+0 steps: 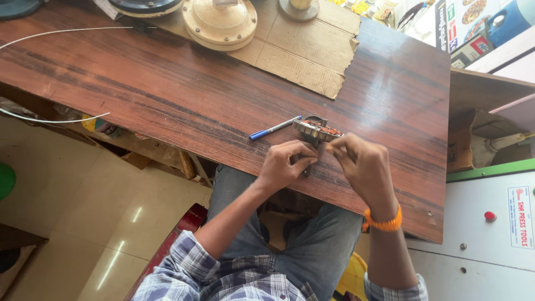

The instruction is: The person holds a circular electrical component with copper windings and repeatedly inserts and adjusts small metal pieces into its slots. The person rotates the component to access different slots and continues the insertion process throughout the clip.

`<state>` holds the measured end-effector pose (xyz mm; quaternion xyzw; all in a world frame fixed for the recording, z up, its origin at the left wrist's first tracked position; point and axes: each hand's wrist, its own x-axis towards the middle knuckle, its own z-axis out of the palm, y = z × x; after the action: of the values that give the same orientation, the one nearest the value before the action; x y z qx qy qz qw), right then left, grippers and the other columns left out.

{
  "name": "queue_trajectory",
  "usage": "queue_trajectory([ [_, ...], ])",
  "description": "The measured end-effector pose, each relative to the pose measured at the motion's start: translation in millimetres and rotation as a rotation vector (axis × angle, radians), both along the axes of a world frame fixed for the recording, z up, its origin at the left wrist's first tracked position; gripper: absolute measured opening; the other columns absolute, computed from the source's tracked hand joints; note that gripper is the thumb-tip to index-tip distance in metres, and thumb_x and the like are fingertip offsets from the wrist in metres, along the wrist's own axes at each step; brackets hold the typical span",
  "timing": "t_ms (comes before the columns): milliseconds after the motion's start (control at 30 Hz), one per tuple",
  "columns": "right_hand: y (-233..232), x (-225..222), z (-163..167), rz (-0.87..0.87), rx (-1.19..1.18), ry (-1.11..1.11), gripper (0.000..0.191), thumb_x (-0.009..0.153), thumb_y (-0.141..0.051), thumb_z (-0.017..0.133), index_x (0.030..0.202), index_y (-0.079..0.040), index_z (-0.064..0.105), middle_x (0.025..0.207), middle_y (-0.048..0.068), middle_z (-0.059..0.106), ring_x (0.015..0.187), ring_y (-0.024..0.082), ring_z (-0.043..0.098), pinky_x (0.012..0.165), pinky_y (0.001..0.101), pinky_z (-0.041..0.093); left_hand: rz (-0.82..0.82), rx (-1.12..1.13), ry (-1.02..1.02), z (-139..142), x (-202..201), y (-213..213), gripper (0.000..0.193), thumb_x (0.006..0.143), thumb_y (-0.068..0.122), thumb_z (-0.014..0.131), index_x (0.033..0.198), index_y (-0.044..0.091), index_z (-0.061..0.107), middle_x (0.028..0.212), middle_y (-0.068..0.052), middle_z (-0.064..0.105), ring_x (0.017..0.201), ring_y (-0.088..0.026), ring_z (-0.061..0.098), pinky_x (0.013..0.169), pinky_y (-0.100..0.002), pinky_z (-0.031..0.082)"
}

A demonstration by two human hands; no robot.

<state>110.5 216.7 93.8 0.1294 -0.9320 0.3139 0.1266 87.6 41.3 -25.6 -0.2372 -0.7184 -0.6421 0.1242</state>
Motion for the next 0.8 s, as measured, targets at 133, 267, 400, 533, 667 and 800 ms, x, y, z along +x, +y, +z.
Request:
queue_trajectory([
  [133,-12,-31,3,0.072,-0.025,0.096,0.008,0.095,-0.010,0.074,0.097,-0.002,0.074,0.074,0.009,0.071,0.062,0.008,0.067,0.057,0.0285,0.050,-0.032,0.177,-0.442,6,2,12,0.013,0.089,0.013,0.077,0.095,0.002,0.077,0.074,-0.003,0.073,0.059,-0.005,0.062,0.051,-0.023,0.049],
  [267,-8,-52,-1,-0.022,0.014,-0.004,0.009,0.094,-0.010,0.073,0.097,-0.002,0.076,0.060,0.008,0.062,0.053,0.012,0.058,0.053,0.0333,0.045,-0.006,0.264,-0.624,8,-5,14,0.015,0.088,0.013,0.076,0.096,0.001,0.076,0.076,-0.004,0.075,0.052,-0.006,0.060,0.046,-0.025,0.047],
  [400,6,-77,-13,-0.055,0.124,0.001,0.011,0.093,-0.012,0.076,0.095,-0.001,0.077,0.059,0.009,0.057,0.052,0.015,0.052,0.052,0.0358,0.042,0.077,0.294,-0.626,6,-12,23,0.017,0.087,0.015,0.077,0.098,0.002,0.077,0.078,-0.004,0.077,0.055,-0.005,0.062,0.047,-0.024,0.048],
  [533,23,-92,-31,-0.109,0.141,-0.049,0.013,0.092,-0.015,0.077,0.095,-0.002,0.078,0.061,0.006,0.059,0.054,0.012,0.053,0.052,0.0361,0.042,0.172,0.296,-0.514,8,-16,35,0.020,0.087,0.019,0.080,0.099,0.003,0.077,0.081,-0.002,0.078,0.067,-0.005,0.068,0.060,-0.025,0.053],
  [667,38,-91,-43,-0.200,0.116,-0.098,0.013,0.094,-0.016,0.076,0.098,-0.003,0.079,0.060,0.004,0.056,0.054,0.012,0.048,0.050,0.0366,0.039,0.271,0.135,-0.502,12,-6,37,0.017,0.090,0.021,0.078,0.098,0.005,0.075,0.081,-0.004,0.076,0.072,-0.011,0.071,0.067,-0.029,0.054],
  [800,52,-82,-40,-0.243,0.107,-0.088,0.013,0.093,-0.014,0.077,0.098,-0.003,0.080,0.057,0.003,0.053,0.053,0.011,0.046,0.049,0.0340,0.037,0.456,-0.127,0.362,15,2,26,0.017,0.092,0.016,0.079,0.106,0.012,0.070,0.103,-0.003,0.073,0.100,-0.018,0.064,0.089,-0.035,0.052],
])
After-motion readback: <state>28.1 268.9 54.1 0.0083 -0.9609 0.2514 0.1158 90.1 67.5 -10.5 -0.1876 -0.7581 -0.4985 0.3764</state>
